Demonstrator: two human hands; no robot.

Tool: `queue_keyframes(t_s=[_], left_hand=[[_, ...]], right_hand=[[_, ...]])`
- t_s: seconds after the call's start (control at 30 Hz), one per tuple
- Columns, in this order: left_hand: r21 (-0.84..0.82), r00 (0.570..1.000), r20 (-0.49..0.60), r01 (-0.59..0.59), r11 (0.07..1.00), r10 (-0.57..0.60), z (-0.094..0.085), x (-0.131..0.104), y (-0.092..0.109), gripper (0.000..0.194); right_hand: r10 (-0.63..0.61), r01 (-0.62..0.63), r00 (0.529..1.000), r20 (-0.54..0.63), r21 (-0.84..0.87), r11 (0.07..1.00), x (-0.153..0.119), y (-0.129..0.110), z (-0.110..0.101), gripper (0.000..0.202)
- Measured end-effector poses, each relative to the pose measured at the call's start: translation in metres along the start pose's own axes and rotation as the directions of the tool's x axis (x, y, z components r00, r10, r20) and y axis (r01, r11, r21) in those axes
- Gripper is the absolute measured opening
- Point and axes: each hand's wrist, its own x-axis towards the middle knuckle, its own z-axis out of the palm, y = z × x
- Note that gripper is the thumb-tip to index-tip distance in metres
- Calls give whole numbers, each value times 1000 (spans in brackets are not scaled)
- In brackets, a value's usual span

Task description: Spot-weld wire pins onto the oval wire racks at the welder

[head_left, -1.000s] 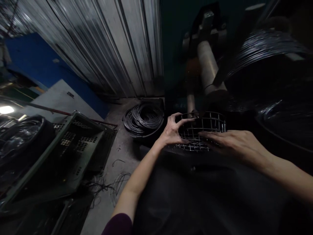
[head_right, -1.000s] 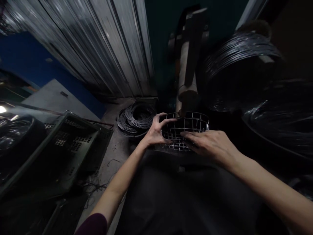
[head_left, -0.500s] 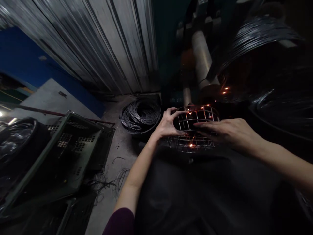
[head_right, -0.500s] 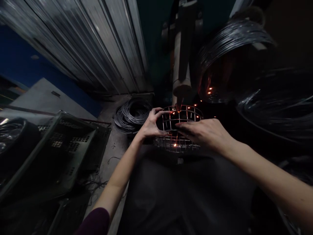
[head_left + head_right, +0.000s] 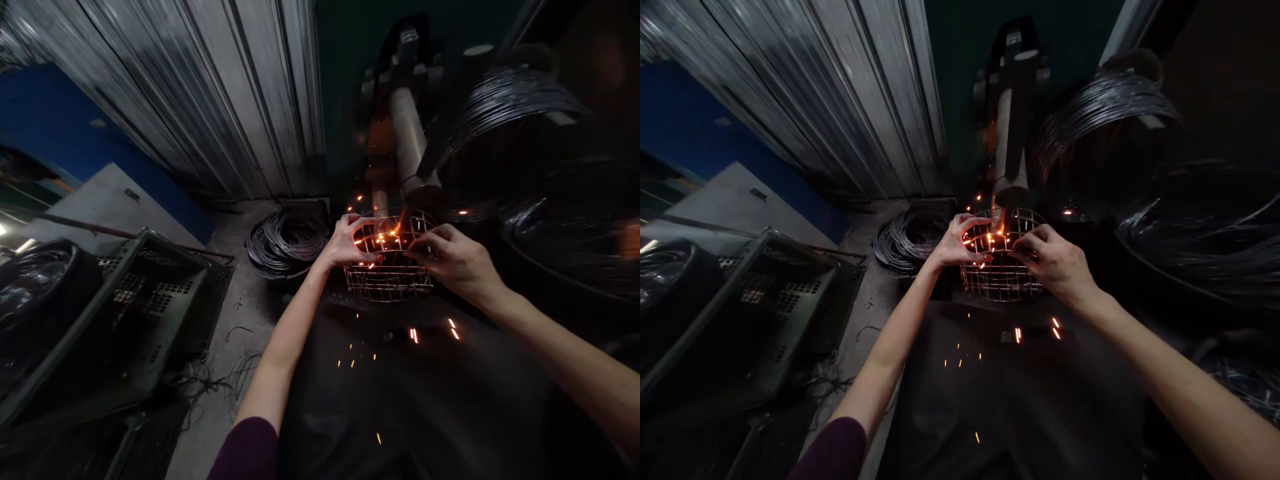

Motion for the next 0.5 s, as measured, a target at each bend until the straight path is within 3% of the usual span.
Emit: queue_keyframes(t_s=[0.2,0.3,0.4,0.5], left_hand=[[9,999,2,49,999,-49,-7,29,-8,83],[-41,1000,-2,4,999,-4,-9,31,-11,83],[-124,998,-58,-41,991,34,-6,15,-23,109],[-263,997,-23,66,963,-74,3,-9,-44,136]], right_hand=[[249,-251,966,62,13,968,28,5,12,87],[299,-299,953,56,-17,954,35,4,0,84],[337,-335,940,56,-41,941,8,6,-31,70],[383,-363,905,185,-133,922,-56,15,-57,51]])
